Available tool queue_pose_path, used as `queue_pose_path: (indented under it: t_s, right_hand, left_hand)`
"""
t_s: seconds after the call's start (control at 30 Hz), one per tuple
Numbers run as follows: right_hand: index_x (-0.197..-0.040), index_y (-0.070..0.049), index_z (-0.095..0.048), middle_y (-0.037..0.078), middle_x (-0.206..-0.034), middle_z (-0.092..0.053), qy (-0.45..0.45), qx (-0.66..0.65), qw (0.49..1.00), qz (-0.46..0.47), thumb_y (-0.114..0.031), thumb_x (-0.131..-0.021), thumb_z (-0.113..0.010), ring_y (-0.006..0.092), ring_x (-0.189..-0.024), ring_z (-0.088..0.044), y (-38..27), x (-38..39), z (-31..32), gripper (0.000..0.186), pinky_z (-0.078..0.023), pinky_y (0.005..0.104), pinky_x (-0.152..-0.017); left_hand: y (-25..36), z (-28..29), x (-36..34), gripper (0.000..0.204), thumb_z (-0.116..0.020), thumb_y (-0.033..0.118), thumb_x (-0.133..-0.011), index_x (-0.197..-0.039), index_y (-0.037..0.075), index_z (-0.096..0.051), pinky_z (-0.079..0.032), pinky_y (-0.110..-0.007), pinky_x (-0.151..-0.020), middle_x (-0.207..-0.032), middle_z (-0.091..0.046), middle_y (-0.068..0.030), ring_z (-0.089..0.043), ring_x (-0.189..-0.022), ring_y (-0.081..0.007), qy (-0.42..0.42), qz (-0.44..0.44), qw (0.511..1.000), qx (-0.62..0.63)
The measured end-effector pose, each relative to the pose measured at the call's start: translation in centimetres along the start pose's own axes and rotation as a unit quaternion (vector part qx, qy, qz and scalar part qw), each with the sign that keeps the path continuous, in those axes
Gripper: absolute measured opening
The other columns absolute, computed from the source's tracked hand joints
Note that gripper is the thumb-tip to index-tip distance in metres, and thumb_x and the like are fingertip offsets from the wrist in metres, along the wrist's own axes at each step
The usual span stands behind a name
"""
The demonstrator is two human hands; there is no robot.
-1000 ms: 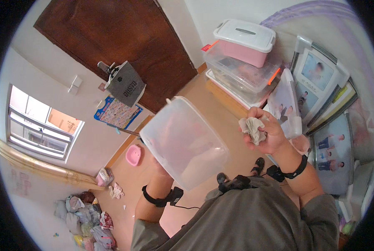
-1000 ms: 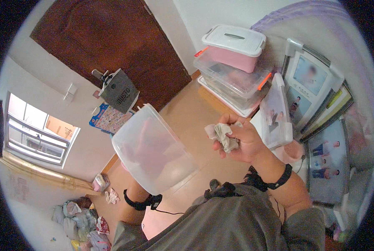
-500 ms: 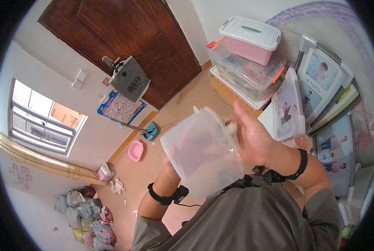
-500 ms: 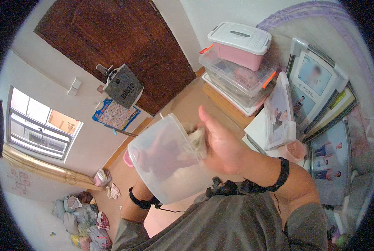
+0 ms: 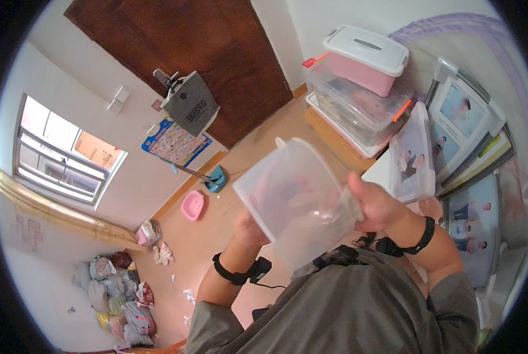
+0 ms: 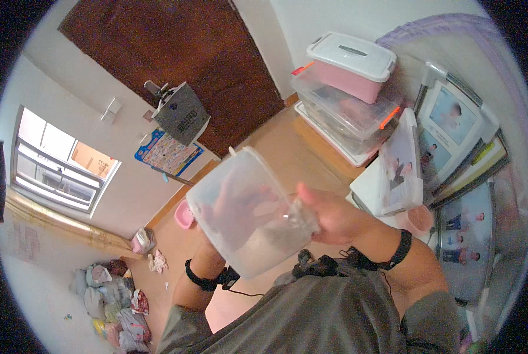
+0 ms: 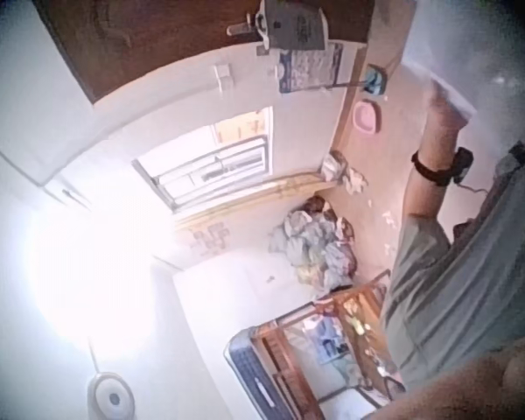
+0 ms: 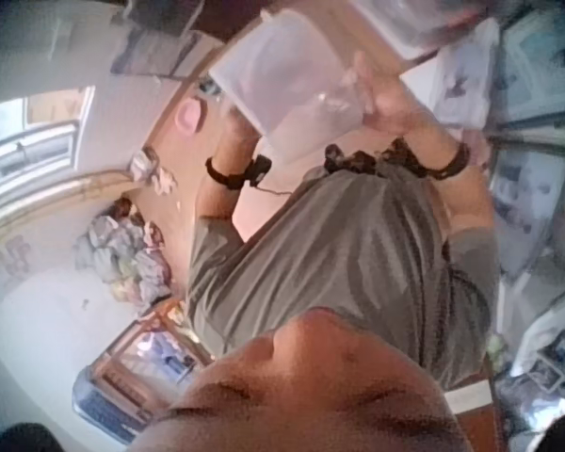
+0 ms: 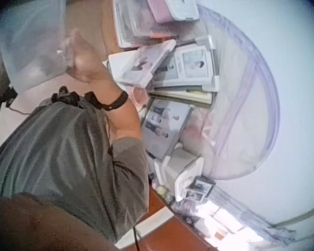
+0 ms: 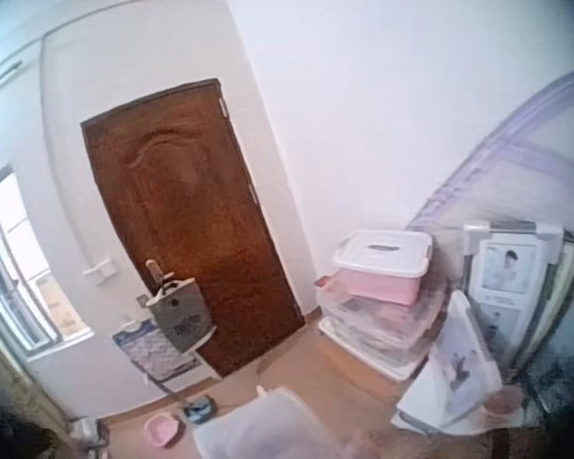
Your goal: The person kneels on the floor and wipes the inside of a white cabinet with a tissue. They then pick up a translucent plastic container, wipe its exterior and interior with the tissue, and continue cleaning the cabinet surfaces.
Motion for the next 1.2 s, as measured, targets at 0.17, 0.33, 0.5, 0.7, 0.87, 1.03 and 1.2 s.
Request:
queue_pose_path:
  t_s: [0.17,0.33,0.5,0.7,0.87,1.03,1.2]
  right_hand:
    - [-0.125,-0.004,-0.06,0.011,-0.118,-0.067,0.137,-0.068,0.981,0.12,-0.058,-0.1,-0.044,0.0254,-0.1,-0.066,-3.7,1.2,10.0,0.062,-0.052,0.0391,-0.085]
    - [-0.128,-0.004,-0.057,0.012,-0.117,-0.066,0.189,-0.05,0.959,0.203,-0.05,-0.101,-0.046,0.025,-0.094,-0.065,-6.2,2.9,11.0,0.053,-0.051,0.0383,-0.079]
    - [-0.135,0.001,-0.051,0.016,-0.127,-0.062,0.194,-0.033,0.948,0.25,-0.032,-0.101,-0.049,0.0265,-0.106,-0.064,-6.8,2.8,7.7,0.047,-0.051,0.0383,-0.09]
    - [-0.136,0.004,-0.049,0.016,-0.131,-0.059,0.199,0.121,0.928,0.292,-0.015,-0.101,-0.05,0.0234,-0.113,-0.061,-7.3,3.5,4.8,0.04,-0.048,0.0351,-0.098]
    - [-0.126,-0.002,-0.055,0.006,-0.121,-0.063,0.237,0.367,0.842,0.316,-0.01,-0.095,-0.066,0.0128,-0.11,-0.059,-7.9,4.2,2.4,0.034,-0.048,0.0304,-0.095]
    - [-0.109,-0.005,-0.065,0.007,-0.113,-0.065,0.162,0.667,0.616,0.386,-0.008,-0.084,-0.075,0.0193,-0.098,-0.062,-7.1,2.6,-5.8,0.027,-0.05,0.0318,-0.088]
    - [-0.104,-0.006,-0.068,0.009,-0.114,-0.066,0.025,0.83,0.371,0.415,-0.016,-0.077,-0.07,0.0247,-0.1,-0.062,-2.2,2.3,-8.8,0.029,-0.052,0.0347,-0.084]
  left_hand:
    - [-1.1,2.5,-0.2,0.089,-0.048,0.069,-0.093,-0.159,0.019,-0.016,-0.033,-0.059,-0.113,-0.156,-0.034,-0.0169,-0.038,-0.141,-0.0379,0.088,0.008,0.988,0.13]
    - [-0.7,3.2,0.1,0.077,-0.048,0.069,-0.094,-0.154,0.026,-0.024,-0.037,-0.056,-0.11,-0.138,-0.047,-0.0116,-0.046,-0.132,-0.0315,0.194,0.019,0.975,0.103]
    - [-0.9,3.5,0.6,0.081,-0.045,0.068,-0.095,-0.155,0.016,-0.026,-0.038,-0.057,-0.11,-0.146,-0.046,-0.0138,-0.046,-0.134,-0.0334,0.241,0.034,0.968,0.065]
    - [-1.7,4.4,1.1,0.074,-0.048,0.067,-0.095,-0.146,0.015,-0.037,-0.041,-0.054,-0.107,-0.133,-0.054,-0.0119,-0.052,-0.126,-0.0302,0.288,0.041,0.956,0.037]
    - [-2.3,4.8,0.9,0.068,-0.048,0.067,-0.095,-0.137,0.014,-0.043,-0.043,-0.053,-0.103,-0.118,-0.057,-0.0082,-0.056,-0.119,-0.0274,0.31,0.044,0.949,0.036]
    - [-2.9,5.3,0.7,0.066,-0.049,0.066,-0.095,-0.133,0.013,-0.046,-0.044,-0.052,-0.101,-0.117,-0.057,-0.0071,-0.057,-0.115,-0.0262,0.295,0.022,0.955,0.036]
    - [-2.5,5.8,0.9,0.069,-0.046,0.068,-0.096,-0.138,0.014,-0.044,-0.041,-0.053,-0.104,-0.125,-0.057,-0.0087,-0.055,-0.12,-0.0273,0.329,0.012,0.944,0.009]
Point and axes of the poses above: each hand's wrist, its own x-axis away from the middle knuckle, its own z-axis out of the back of the hand, y = z × x, the point moved 9 cm from there along -x, towards the middle knuckle
